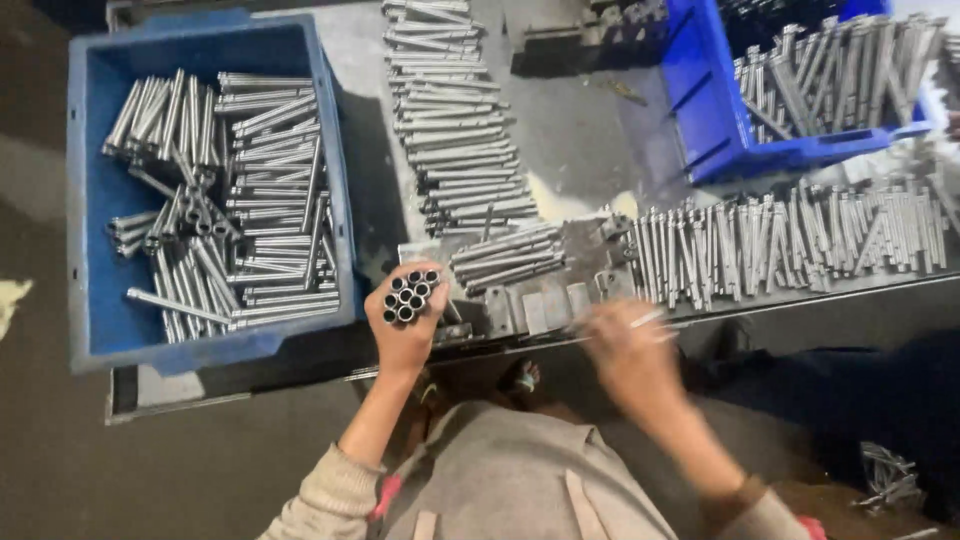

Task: Assembling small metal tubes into a circular jig on a workbench

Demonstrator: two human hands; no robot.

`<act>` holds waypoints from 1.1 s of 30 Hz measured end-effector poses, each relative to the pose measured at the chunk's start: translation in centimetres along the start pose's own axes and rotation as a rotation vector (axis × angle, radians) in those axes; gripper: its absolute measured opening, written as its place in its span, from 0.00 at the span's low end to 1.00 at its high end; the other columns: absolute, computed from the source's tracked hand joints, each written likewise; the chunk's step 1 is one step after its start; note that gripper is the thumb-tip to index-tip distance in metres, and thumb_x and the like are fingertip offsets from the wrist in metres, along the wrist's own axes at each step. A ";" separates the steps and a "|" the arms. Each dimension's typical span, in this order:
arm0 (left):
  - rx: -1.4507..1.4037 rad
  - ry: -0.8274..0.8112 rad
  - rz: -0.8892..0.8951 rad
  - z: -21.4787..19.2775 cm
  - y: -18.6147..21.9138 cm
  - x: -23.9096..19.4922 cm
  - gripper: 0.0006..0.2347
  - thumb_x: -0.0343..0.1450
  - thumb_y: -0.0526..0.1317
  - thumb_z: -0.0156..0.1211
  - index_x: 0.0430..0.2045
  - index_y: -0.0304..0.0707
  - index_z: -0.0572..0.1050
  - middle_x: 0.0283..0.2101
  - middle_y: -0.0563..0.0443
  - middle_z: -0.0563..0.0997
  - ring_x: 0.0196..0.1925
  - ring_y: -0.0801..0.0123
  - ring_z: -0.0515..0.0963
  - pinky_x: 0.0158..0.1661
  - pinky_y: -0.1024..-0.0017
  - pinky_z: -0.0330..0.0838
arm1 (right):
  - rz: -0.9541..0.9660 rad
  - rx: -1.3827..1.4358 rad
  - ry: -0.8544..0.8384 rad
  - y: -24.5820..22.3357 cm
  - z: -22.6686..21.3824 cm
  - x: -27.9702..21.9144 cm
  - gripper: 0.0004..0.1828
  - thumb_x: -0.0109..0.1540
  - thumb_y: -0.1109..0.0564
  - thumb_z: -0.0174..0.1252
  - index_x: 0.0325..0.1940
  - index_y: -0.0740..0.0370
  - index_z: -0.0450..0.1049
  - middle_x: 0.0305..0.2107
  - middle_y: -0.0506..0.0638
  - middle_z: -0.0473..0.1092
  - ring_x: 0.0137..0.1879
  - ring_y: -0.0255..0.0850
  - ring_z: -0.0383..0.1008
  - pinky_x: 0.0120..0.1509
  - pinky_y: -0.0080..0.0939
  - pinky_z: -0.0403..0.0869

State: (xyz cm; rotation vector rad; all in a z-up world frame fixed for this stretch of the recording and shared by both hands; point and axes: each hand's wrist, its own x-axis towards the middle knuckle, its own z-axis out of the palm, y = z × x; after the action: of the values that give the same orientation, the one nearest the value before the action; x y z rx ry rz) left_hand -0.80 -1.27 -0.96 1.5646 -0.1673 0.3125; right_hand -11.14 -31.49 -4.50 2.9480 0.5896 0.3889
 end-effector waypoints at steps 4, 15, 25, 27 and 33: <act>-0.010 -0.022 0.036 0.0 0.6 -0.1 0.08 0.64 0.37 0.73 0.35 0.39 0.84 0.31 0.46 0.86 0.36 0.67 0.85 0.43 0.69 0.77 | 0.650 0.272 0.382 9.3 2.4 1.5 0.25 0.65 0.64 0.64 0.64 0.77 0.67 0.55 0.75 0.62 0.64 0.72 0.61 0.67 0.66 0.58; -0.202 -0.090 -0.085 -0.5 1.4 0.9 0.04 0.66 0.38 0.67 0.28 0.37 0.82 0.29 0.45 0.85 0.31 0.64 0.86 0.36 0.68 0.80 | 0.563 1.070 0.320 -11.0 -3.5 11.3 0.12 0.72 0.51 0.44 0.40 0.57 0.70 0.24 0.54 0.69 0.32 0.53 0.74 0.41 0.51 0.71; -0.334 -0.126 -0.140 -0.3 0.4 1.3 0.04 0.62 0.31 0.67 0.28 0.35 0.82 0.24 0.46 0.84 0.27 0.72 0.83 0.32 0.72 0.80 | 1.281 2.206 -0.449 -19.6 -4.2 8.9 0.20 0.74 0.40 0.38 0.39 0.56 0.61 0.18 0.37 0.44 0.14 0.26 0.41 0.09 0.28 0.44; -0.283 -0.120 -0.113 -0.5 0.8 0.8 0.05 0.62 0.31 0.66 0.29 0.37 0.83 0.24 0.47 0.84 0.27 0.71 0.82 0.34 0.69 0.78 | 1.283 1.969 -0.396 -20.5 -4.7 8.9 0.18 0.76 0.47 0.34 0.37 0.55 0.61 0.16 0.38 0.48 0.12 0.27 0.45 0.08 0.28 0.47; -0.008 -0.112 0.051 -1.0 2.5 1.2 0.04 0.70 0.38 0.59 0.32 0.41 0.80 0.37 0.52 0.78 0.41 0.64 0.79 0.47 0.67 0.73 | 1.127 2.288 -0.311 -19.9 -5.6 6.4 0.21 0.70 0.44 0.52 0.28 0.52 0.55 0.19 0.40 0.47 0.19 0.30 0.45 0.17 0.32 0.46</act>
State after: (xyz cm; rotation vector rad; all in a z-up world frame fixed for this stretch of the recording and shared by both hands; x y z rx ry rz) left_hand -0.55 -0.27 1.77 1.5721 -0.2961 0.2635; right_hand -14.19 -10.40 -0.78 -0.8815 0.5288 0.4629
